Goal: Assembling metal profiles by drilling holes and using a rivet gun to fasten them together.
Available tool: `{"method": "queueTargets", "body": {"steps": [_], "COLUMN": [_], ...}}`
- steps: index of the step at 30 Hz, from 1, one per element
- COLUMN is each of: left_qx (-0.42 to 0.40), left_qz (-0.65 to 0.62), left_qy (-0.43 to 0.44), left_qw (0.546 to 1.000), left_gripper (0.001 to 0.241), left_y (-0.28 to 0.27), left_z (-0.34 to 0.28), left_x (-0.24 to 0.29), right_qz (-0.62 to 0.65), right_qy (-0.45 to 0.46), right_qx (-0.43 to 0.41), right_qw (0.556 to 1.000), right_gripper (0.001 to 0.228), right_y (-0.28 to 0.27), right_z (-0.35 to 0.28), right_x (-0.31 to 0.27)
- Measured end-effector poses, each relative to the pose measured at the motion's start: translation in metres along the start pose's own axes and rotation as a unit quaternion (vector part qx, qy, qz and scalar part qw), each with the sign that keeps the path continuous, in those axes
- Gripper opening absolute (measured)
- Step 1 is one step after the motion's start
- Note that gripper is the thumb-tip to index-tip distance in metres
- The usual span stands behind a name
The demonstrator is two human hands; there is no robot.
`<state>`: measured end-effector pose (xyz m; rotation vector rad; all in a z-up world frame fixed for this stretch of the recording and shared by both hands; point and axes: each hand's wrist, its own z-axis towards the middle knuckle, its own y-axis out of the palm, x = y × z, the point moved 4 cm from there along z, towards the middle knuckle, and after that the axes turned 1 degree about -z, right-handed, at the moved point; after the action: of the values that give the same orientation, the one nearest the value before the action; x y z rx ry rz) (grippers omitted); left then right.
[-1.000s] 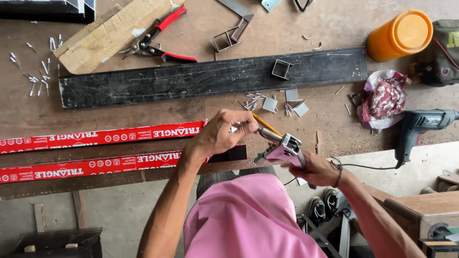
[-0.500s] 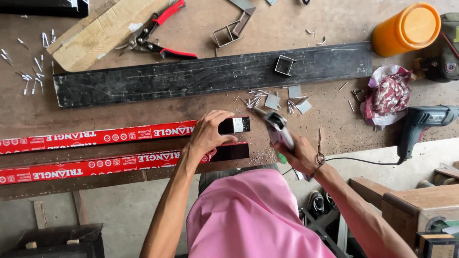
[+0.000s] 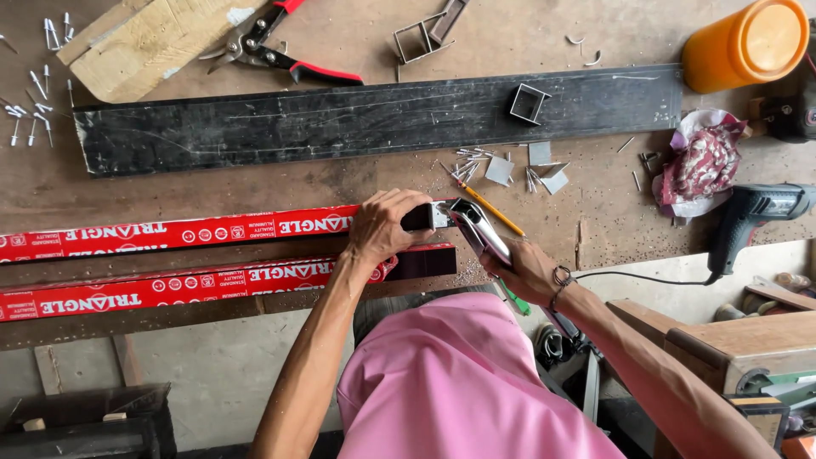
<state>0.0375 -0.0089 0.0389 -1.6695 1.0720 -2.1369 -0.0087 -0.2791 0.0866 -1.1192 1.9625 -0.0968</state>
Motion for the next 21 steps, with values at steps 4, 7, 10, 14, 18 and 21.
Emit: {"method": "queueTargets", "body": {"steps": [4, 7, 10, 14, 18, 21], "left_qx": [0.003, 0.0, -0.004, 0.005, 0.011, 0.022], "left_qz": [0.004, -0.004, -0.02, -0.016, -0.014, -0.034], "left_qy": [-0.002, -0.001, 0.002, 0.006, 0.017, 0.022], "left_qw": [1.0, 1.0, 1.0, 1.0, 1.0, 0.999], "left_gripper": [0.046, 0.047, 0.046, 0.045, 0.046, 0.044], "left_y": [0.001, 0.0, 0.0, 0.005, 0.006, 0.002], "left_z": [0.001, 0.002, 0.003, 0.003, 0.006, 0.001], "left_x": [0.002, 0.002, 0.004, -0.001, 0.001, 0.004], "right_qz": [0.001, -0.024, -0.078, -0.143, -0.205, -0.25], "right_qy": [0.022, 0.048, 0.077, 0.099, 0.108, 0.117], "right_qx": [0.006, 0.0, 0.0, 0.03, 0.061, 0.032], "right_qw": [1.0, 0.999, 0.994, 0.984, 0.971, 0.961], "right_gripper": [0.021, 0.02, 0.026, 0.027, 0.025, 0.027], "right_y": [0.003, 0.002, 0.002, 0.024, 0.029, 0.016], "right_z": [0.0, 0.0, 0.005, 0.02, 0.028, 0.025], "right_x": [-0.006, -0.03, -0.036, -0.001, 0.006, -0.012]}}
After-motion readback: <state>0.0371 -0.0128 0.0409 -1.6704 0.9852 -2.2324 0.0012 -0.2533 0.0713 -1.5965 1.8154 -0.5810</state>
